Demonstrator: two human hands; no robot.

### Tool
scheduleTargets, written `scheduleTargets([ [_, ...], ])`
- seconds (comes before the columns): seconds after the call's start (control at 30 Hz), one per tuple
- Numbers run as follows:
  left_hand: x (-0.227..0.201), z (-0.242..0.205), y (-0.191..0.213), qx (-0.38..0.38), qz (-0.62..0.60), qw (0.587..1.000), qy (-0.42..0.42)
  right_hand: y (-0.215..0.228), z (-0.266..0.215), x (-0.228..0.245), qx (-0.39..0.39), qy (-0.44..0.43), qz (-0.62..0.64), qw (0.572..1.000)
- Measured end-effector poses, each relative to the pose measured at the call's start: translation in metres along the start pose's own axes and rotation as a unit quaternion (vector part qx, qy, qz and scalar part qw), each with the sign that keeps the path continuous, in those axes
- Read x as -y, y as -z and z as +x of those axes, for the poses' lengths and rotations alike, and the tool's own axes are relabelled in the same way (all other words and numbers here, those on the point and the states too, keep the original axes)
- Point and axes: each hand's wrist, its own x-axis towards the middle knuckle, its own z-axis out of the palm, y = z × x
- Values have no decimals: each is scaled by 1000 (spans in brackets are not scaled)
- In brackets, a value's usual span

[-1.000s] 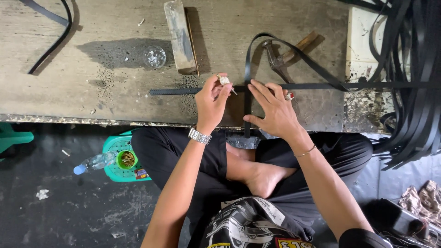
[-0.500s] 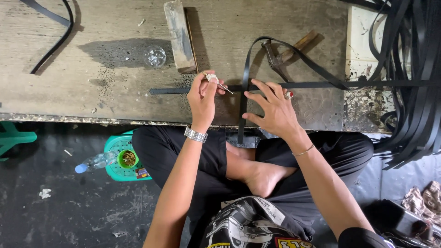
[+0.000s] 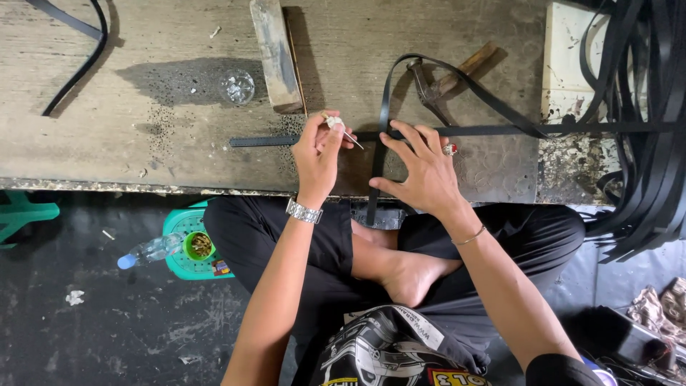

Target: The person is applying glue to a long leather strap and then hammering it down on a workbench to ensure a strong bond.

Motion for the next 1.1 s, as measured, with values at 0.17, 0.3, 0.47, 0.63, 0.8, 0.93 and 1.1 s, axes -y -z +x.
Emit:
scheduleTargets([
  [0.17,1,-1,-3,32,4,999,-2,6,2,-1,26,-14,27,999],
  [0.3,-5,-5,-13,77,2,997,14,4,5,-10,69,-17,33,997],
  [0.47,-1,-8,-16,98,34,995,-4,7,7,-9,96,-30,27,995],
  [0.63,-5,-7,-18,112,81,990,-8,8,8,-8,96,-30,25,995],
  [0.8,-9,-8,-20,118,109,987,-25,12,9,-5,88,-25,22,996],
  [0.93,-13,-7,-21,120,117,985,-27,14,10,-3,89,-28,19,995],
  [1.1,-16,-8,-21,119,117,986,-29,14,10,-3,83,-20,11,996],
])
